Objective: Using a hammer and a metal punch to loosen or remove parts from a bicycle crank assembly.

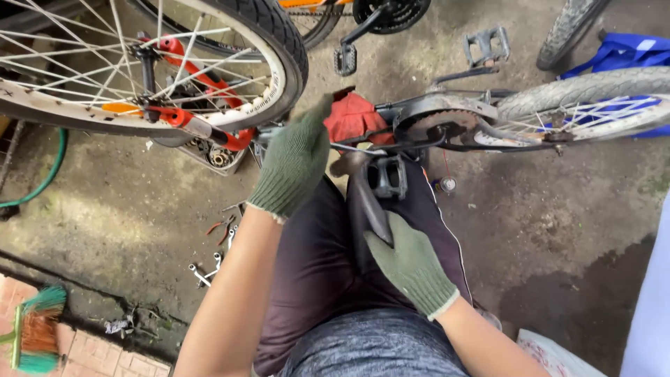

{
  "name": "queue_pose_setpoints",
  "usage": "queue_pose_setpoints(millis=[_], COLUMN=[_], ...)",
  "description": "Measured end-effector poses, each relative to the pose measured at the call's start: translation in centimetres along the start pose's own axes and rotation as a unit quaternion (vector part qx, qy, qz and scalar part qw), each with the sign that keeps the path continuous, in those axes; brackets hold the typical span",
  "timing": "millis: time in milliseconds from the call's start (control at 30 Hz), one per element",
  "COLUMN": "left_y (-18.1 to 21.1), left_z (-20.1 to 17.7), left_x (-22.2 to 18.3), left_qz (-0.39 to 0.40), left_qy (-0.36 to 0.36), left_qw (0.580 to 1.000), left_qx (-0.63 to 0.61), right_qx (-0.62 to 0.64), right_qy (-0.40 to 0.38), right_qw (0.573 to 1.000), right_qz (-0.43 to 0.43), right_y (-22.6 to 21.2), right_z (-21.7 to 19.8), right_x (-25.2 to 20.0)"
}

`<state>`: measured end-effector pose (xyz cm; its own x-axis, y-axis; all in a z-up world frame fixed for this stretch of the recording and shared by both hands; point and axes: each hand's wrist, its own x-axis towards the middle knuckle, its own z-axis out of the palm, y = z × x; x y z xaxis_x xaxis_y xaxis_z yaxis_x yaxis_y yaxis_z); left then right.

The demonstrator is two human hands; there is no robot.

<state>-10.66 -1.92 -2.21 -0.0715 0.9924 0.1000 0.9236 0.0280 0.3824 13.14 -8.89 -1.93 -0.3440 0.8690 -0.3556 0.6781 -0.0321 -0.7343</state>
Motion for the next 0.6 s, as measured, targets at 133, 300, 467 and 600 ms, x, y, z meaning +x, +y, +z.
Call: queue_pose_setpoints(millis=[133, 300, 467, 600], left_y=[-0.2, -0.3, -0.2, 0.6], left_z=[-0.5, -0.5, -1.1, -1.9], left_x=[-0.6, -0.4, -0.6, -0.7], left_qz=[0.044, 0.048, 0.013, 0.029], left_qy=[0.04, 0.046, 0.007, 0.013], left_qw=[0.988, 0.989, 0.994, 0.993], left_qx=[-0.142, -0.136, -0.107, -0.113], right_qx=[0.055, 0.056, 0.064, 0.25], right_qy=[0.083, 0.197, 0.152, 0.22], right_qw=[0.974, 0.969, 0.968, 0.943], right_qz=[0.204, 0.137, 0.191, -0.013], right_y=[-4.5, -1.7, -0.5, -2.9], right_z=[-3.3, -0.7, -2.2, -2.8], right_x=[-0.4, 0.6, 0.0, 0.1])
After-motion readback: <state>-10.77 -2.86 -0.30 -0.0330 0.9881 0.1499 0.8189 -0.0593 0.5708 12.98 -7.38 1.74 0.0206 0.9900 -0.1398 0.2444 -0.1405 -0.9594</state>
